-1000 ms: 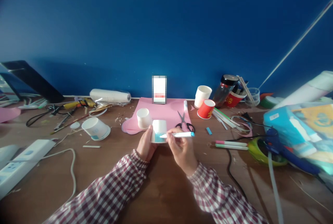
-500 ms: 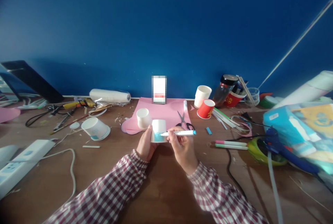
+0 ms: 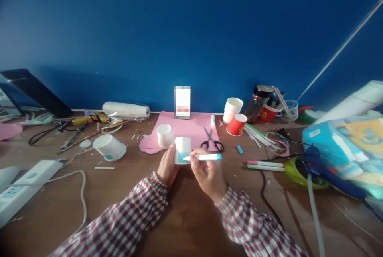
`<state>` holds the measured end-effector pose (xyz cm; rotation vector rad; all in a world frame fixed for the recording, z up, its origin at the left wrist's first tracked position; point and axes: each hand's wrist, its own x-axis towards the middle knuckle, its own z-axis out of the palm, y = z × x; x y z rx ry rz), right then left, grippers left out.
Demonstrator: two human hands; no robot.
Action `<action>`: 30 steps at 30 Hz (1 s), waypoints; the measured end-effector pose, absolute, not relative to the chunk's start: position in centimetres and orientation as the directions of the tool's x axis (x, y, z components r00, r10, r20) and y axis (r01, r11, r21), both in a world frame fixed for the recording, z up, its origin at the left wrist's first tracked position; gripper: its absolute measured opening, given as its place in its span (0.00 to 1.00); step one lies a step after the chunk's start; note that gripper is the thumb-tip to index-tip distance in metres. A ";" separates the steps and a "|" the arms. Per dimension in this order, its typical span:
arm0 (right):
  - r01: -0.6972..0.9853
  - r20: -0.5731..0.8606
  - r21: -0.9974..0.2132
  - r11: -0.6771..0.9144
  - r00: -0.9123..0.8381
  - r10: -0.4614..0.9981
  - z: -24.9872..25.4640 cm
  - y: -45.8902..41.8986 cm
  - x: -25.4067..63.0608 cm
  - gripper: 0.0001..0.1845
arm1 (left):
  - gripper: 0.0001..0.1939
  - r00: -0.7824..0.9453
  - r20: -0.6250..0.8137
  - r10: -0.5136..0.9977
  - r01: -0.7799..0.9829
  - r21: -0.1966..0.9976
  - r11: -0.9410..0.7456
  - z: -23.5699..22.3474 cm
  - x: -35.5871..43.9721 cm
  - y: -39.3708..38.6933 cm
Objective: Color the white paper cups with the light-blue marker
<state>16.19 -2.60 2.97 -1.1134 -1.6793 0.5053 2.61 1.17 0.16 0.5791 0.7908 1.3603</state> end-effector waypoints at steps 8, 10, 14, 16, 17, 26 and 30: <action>0.423 0.482 -0.784 0.455 -0.047 0.875 2.8 -2.5 16.1 0.12 | 0.21 0.029 -0.174 0.984 -0.633 0.759 0.152 0.0 2.6 1.3; 0.396 0.473 -0.806 0.440 -0.015 0.881 2.7 -2.5 16.0 0.12 | 0.22 0.037 -0.190 0.981 -0.637 0.752 0.169 0.0 2.5 1.4; 0.374 0.447 -0.832 0.410 0.012 0.895 2.7 -2.3 16.0 0.15 | 0.23 0.082 -0.216 0.973 -0.665 0.715 0.215 0.0 2.4 1.5; 0.360 0.433 -0.847 0.390 0.044 0.900 2.8 -2.2 16.0 0.17 | 0.24 0.102 -0.224 0.969 -0.659 0.714 0.235 0.1 2.3 1.5; 0.344 0.427 -0.858 0.381 0.068 0.902 2.8 -2.1 15.9 0.17 | 0.24 0.109 -0.229 0.967 -0.655 0.715 0.243 0.1 2.3 1.5; 0.282 0.405 -0.887 0.365 0.100 0.909 2.7 -1.7 16.0 0.17 | 0.20 0.092 -0.273 0.958 -0.686 0.679 0.259 0.0 2.3 1.7; 0.250 0.393 -0.898 0.363 0.079 0.916 2.7 -1.7 15.9 0.17 | 0.20 0.089 -0.274 0.958 -0.680 0.686 0.259 -0.1 2.2 1.7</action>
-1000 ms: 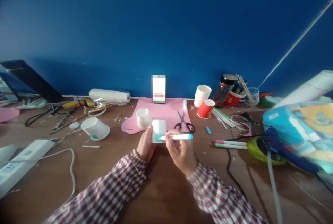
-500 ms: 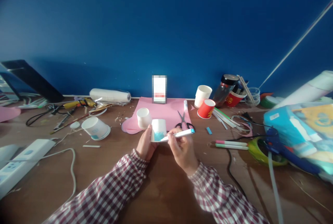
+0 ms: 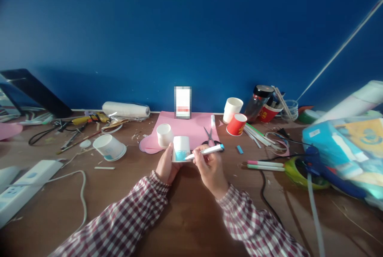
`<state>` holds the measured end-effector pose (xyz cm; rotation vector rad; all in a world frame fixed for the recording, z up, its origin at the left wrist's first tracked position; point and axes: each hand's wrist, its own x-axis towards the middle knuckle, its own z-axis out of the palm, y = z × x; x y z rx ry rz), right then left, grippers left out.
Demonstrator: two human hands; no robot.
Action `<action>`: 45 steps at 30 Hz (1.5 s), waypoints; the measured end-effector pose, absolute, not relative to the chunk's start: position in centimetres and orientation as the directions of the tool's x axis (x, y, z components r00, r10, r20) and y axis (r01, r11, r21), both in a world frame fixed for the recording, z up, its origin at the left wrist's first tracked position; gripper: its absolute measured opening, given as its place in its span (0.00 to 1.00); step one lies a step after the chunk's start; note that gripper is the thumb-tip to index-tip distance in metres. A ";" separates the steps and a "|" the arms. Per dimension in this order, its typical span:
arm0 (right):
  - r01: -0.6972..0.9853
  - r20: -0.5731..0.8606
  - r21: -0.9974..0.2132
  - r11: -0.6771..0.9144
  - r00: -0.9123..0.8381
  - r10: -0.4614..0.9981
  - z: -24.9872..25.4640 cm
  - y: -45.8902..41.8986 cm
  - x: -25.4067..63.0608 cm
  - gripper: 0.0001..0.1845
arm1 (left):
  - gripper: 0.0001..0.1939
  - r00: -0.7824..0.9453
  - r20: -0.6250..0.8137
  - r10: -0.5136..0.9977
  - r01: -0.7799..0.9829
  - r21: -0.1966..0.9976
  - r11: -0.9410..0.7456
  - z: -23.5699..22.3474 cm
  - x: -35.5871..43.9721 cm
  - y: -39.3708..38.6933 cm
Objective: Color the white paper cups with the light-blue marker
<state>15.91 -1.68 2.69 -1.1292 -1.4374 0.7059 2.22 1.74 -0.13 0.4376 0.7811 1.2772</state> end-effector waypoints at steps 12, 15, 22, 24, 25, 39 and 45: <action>0.285 0.403 -0.885 0.368 0.071 0.913 2.5 -1.9 15.9 0.16 | 0.20 0.065 -0.262 0.963 -0.685 0.690 0.234 0.1 2.3 1.6; 0.290 0.394 -0.892 0.346 0.127 0.910 2.4 -1.7 16.0 0.17 | 0.17 0.043 -0.317 0.947 -0.693 0.673 0.257 0.3 2.4 1.7; 0.285 0.384 -0.894 0.345 0.092 0.919 2.4 -1.7 16.0 0.17 | 0.18 0.048 -0.304 0.951 -0.711 0.658 0.247 0.3 2.4 1.7; 0.296 0.388 -0.891 0.344 0.104 0.916 2.5 -1.7 16.0 0.17 | 0.17 0.046 -0.320 0.946 -0.712 0.654 0.256 0.3 2.4 1.7; 0.300 0.390 -0.890 0.343 0.110 0.914 2.5 -1.7 16.0 0.17 | 0.17 0.046 -0.324 0.945 -0.708 0.656 0.260 0.3 2.4 1.7; 0.255 0.372 -0.905 0.341 0.084 0.924 2.2 -2.0 15.8 0.17 | 0.21 0.075 -0.262 0.962 -0.668 0.703 0.244 -0.2 2.3 1.7; 0.290 0.397 -0.889 0.356 0.097 0.913 2.5 -2.0 15.9 0.16 | 0.22 0.083 -0.251 0.964 -0.664 0.707 0.242 0.0 2.4 1.5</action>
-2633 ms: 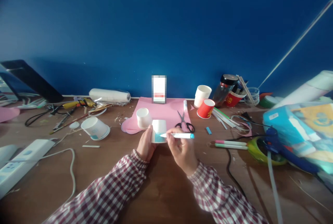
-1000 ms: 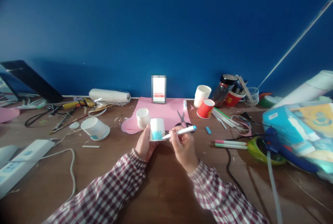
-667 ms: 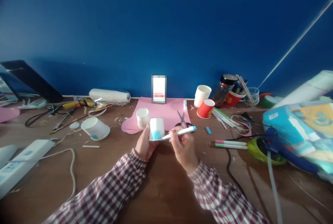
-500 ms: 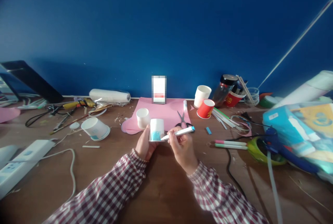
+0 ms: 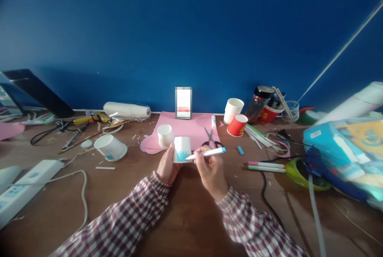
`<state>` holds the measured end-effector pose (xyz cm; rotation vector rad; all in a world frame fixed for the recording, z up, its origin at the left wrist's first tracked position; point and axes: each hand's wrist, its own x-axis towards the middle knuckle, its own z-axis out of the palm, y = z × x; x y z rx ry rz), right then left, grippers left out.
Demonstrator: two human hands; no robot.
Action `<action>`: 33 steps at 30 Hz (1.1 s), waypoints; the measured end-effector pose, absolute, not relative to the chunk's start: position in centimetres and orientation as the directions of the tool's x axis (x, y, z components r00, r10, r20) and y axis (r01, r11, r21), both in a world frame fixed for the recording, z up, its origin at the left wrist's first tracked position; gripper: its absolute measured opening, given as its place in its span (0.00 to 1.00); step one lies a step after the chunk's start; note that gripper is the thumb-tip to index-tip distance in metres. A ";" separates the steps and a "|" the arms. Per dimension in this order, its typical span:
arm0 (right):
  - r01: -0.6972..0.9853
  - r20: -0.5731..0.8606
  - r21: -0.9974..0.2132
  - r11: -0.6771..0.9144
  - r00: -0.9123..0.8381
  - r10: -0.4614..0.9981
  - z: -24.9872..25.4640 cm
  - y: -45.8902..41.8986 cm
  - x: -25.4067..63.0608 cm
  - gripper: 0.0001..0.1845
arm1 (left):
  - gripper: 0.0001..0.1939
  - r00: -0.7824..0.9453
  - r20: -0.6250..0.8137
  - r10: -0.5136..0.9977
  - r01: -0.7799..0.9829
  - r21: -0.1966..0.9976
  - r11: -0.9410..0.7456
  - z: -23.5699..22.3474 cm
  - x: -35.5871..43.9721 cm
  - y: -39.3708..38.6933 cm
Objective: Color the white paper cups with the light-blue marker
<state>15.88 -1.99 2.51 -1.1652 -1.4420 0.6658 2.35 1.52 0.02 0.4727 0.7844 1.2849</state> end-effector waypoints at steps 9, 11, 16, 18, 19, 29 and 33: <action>0.260 0.385 -0.894 0.365 0.031 0.922 2.4 -2.0 15.7 0.16 | 0.22 0.090 -0.237 0.967 -0.674 0.700 0.235 -0.2 2.3 1.5; 0.248 0.375 -0.904 0.348 0.070 0.924 2.3 -1.9 15.7 0.16 | 0.21 0.088 -0.250 0.964 -0.684 0.689 0.241 -0.2 2.3 1.6; 0.239 0.361 -0.913 0.332 0.088 0.929 2.1 -1.7 15.8 0.17 | 0.19 0.084 -0.278 0.957 -0.706 0.661 0.254 0.1 2.3 1.7; 0.250 0.369 -0.907 0.339 0.079 0.926 2.2 -1.7 15.8 0.17 | 0.18 0.080 -0.286 0.955 -0.713 0.653 0.255 0.2 2.3 1.7; 0.250 0.371 -0.906 0.341 0.081 0.925 2.2 -1.7 15.8 0.17 | 0.18 0.085 -0.286 0.954 -0.712 0.653 0.259 0.2 2.3 1.7; 0.227 0.370 -0.911 0.345 0.076 0.926 2.5 -1.8 15.6 0.16 | 0.20 0.110 -0.262 0.959 -0.698 0.666 0.262 -0.1 2.2 1.7; 0.224 0.371 -0.913 0.342 0.104 0.923 2.5 -1.8 15.7 0.15 | 0.20 0.127 -0.274 0.953 -0.684 0.672 0.284 0.0 2.1 1.7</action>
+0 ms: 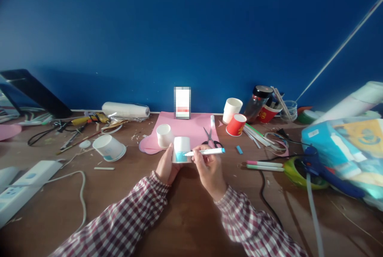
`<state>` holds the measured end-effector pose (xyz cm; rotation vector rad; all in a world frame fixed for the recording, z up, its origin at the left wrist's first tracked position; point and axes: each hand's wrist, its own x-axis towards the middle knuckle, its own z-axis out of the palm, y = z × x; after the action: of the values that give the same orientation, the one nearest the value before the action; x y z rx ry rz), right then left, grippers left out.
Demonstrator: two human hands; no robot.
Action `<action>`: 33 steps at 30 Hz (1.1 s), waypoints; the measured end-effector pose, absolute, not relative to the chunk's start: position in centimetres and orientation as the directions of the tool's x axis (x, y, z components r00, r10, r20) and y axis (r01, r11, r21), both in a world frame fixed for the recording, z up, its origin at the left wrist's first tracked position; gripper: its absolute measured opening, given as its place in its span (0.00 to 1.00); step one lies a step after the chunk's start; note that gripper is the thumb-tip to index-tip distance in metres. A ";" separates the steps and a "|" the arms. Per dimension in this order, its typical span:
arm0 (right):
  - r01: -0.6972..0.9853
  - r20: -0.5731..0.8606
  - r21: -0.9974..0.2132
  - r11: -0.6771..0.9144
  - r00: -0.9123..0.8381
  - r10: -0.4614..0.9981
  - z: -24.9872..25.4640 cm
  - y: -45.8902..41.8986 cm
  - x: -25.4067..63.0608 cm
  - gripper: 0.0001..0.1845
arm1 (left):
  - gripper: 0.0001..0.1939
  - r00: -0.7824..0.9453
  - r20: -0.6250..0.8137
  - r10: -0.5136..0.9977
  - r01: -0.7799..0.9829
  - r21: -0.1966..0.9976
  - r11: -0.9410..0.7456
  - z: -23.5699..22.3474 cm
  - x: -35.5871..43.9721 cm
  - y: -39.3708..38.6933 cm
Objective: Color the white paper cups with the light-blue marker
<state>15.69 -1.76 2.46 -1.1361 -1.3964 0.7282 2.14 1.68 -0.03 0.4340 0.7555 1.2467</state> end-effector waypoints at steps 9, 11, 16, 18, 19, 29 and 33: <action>0.172 0.359 -0.925 0.339 0.101 0.928 2.3 -1.8 15.6 0.15 | 0.18 0.114 -0.276 0.954 -0.704 0.656 0.274 0.1 2.2 1.7; 0.190 0.359 -0.921 0.339 0.085 0.929 2.2 -1.8 15.6 0.15 | 0.18 0.116 -0.277 0.954 -0.711 0.648 0.274 0.2 2.2 1.7; 0.195 0.379 -0.916 0.352 0.128 0.916 2.0 -1.7 15.8 0.16 | 0.17 0.124 -0.305 0.944 -0.711 0.637 0.299 0.5 2.2 1.7; 0.185 0.385 -0.915 0.357 0.140 0.912 2.0 -1.7 15.9 0.15 | 0.17 0.118 -0.309 0.944 -0.709 0.639 0.298 0.5 2.2 1.6; 0.187 0.382 -0.916 0.355 0.138 0.914 2.0 -1.7 15.9 0.15 | 0.17 0.117 -0.307 0.944 -0.711 0.639 0.295 0.5 2.2 1.6; 0.158 0.377 -0.921 0.357 0.120 0.918 2.3 -1.8 15.7 0.14 | 0.17 0.134 -0.292 0.947 -0.711 0.637 0.297 0.4 2.2 1.6; 0.176 0.369 -0.920 0.350 0.092 0.925 2.2 -1.7 15.7 0.15 | 0.18 0.143 -0.286 0.947 -0.712 0.635 0.299 0.3 2.2 1.7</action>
<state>15.74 -1.74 2.23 -1.0945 -1.3814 0.7668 2.16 1.65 0.28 0.3910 0.7277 1.2406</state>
